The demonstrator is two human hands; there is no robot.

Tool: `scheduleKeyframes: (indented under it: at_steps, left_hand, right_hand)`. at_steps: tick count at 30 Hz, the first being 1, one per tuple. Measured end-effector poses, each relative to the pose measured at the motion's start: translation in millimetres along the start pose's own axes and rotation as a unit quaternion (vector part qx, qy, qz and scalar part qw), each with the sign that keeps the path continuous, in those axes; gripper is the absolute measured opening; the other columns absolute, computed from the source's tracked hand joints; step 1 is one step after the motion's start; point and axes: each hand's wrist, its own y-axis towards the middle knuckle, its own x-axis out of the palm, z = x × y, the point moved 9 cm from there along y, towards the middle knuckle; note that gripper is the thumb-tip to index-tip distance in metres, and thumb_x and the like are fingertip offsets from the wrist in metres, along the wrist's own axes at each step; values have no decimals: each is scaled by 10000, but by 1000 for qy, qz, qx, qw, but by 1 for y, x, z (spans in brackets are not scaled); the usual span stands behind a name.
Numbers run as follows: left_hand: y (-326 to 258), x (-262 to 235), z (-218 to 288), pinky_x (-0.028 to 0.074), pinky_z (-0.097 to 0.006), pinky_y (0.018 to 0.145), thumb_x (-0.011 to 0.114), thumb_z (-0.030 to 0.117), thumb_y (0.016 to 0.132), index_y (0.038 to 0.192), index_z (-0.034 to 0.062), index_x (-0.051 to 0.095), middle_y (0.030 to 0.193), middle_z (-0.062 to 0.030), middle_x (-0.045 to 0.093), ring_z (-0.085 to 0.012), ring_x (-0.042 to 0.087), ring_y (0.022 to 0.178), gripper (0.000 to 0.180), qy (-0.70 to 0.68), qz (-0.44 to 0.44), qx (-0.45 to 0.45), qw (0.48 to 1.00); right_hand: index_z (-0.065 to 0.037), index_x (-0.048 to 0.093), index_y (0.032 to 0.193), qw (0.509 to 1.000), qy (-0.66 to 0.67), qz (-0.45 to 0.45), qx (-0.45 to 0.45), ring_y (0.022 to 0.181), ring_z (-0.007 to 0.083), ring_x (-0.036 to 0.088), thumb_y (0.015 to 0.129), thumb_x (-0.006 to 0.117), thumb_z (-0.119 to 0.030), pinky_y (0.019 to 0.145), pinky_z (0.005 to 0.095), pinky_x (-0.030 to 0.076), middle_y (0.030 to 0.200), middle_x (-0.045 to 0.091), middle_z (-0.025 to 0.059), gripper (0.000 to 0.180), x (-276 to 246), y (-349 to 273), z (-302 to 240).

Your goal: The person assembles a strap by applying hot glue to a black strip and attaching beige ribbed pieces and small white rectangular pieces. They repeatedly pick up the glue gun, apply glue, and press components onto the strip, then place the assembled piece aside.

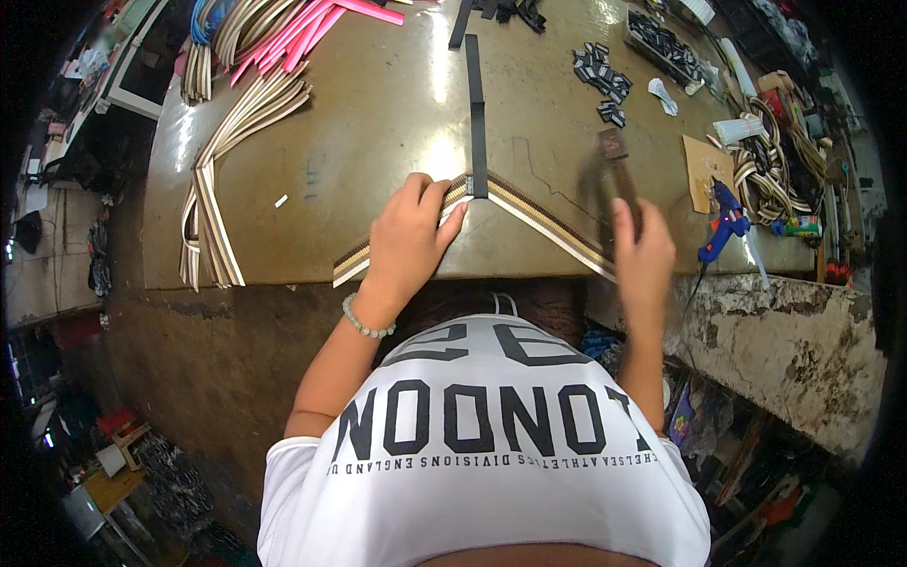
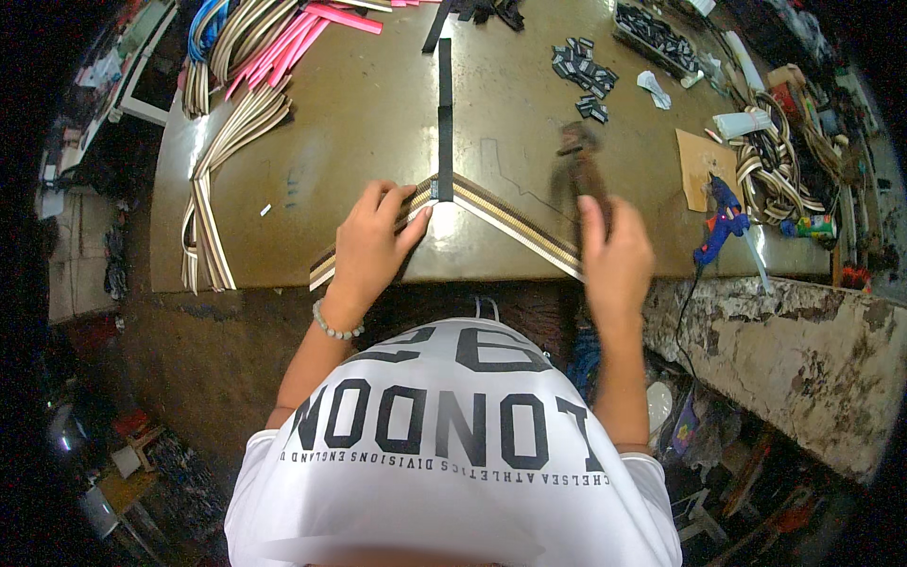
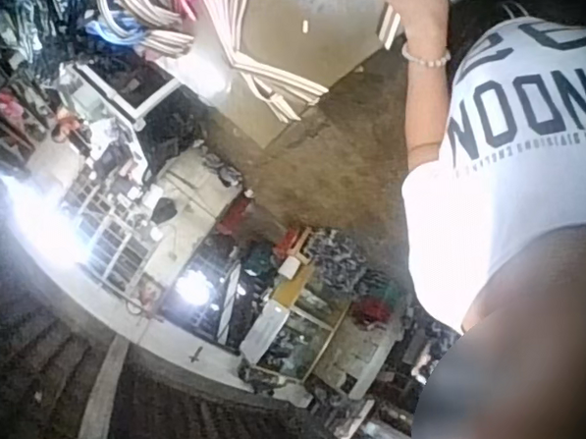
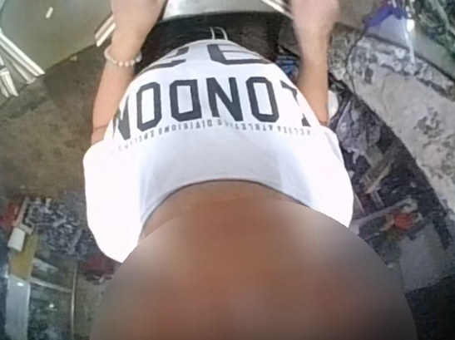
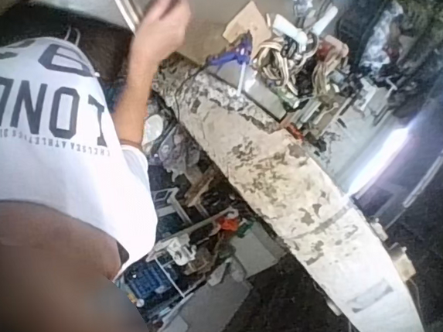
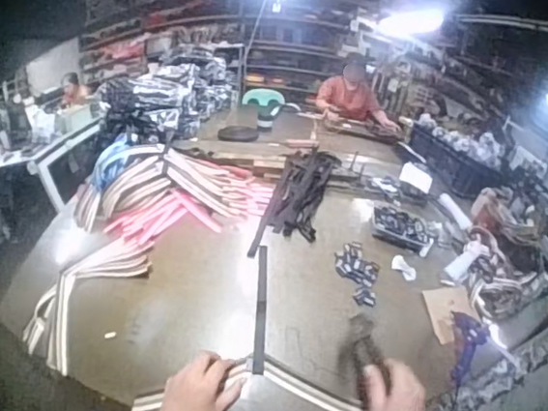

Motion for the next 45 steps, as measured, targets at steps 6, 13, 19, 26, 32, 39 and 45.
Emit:
scheduleKeyframes:
  at_steps: [6, 13, 19, 26, 32, 39, 45]
  left_hand:
    - [10, -9, 3, 493, -324, 687, 606, 148, 941, 988, 11, 647, 894, -112, 599, -259, 574, 714, 151, -170, -99, -64, 978]
    - [-3, 27, 23, 434, -316, 617, 522, 203, 1025, 955, -38, 603, 738, -83, 574, -139, 509, 675, 264, -386, -73, -155, 906]
    - [10, -5, 28, 493, -383, 647, 584, 146, 976, 934, -30, 644, 806, -171, 636, -272, 638, 699, 191, -315, -29, -136, 939]
    - [43, 2, 3, 496, -349, 652, 686, 152, 886, 941, -23, 712, 803, -160, 672, -281, 639, 696, 185, -222, -66, -70, 970]
    - [27, 21, -11, 488, -364, 626, 712, 145, 845, 889, -11, 713, 765, -132, 662, -290, 618, 664, 163, -184, -44, -93, 978]
    - [26, 23, -3, 489, -414, 704, 689, 36, 824, 955, -7, 646, 888, -154, 589, -321, 601, 801, 145, -133, 10, -51, 990]
    - [20, 26, -3, 501, -412, 717, 656, -10, 841, 951, -16, 606, 891, -158, 586, -321, 608, 788, 121, -180, 44, -61, 981]
  right_hand:
    - [-22, 624, 1179, 991, -118, 39, -44, 1033, 357, 606, 983, 563, -309, 876, 429, 480, 1106, 644, 178, 353, -11, 26, 16]
    - [9, 689, 1092, 770, 519, -368, 55, 784, 56, 524, 951, 665, -285, 686, 233, 435, 888, 643, -16, 327, 113, 11, -106]
    - [21, 726, 949, 793, 354, -496, 6, 751, 64, 579, 890, 735, -250, 656, 243, 455, 833, 705, 32, 278, 139, 41, -105]
    - [0, 666, 1140, 673, 410, -615, -19, 907, 108, 646, 871, 754, -166, 832, 261, 498, 1010, 718, 64, 328, 150, 36, -121]
    - [-81, 639, 1217, 721, 559, -396, -104, 1248, 202, 506, 825, 765, -132, 1052, 362, 414, 1359, 541, 80, 415, 103, 78, -138]
    - [-57, 673, 1148, 871, 388, -286, -97, 1072, 287, 594, 800, 659, -35, 871, 367, 504, 1250, 556, 125, 349, 98, 45, -128]
    - [-12, 684, 972, 940, 218, -100, -244, 904, 326, 622, 815, 658, -21, 808, 394, 516, 970, 626, 116, 159, 95, 21, -132]
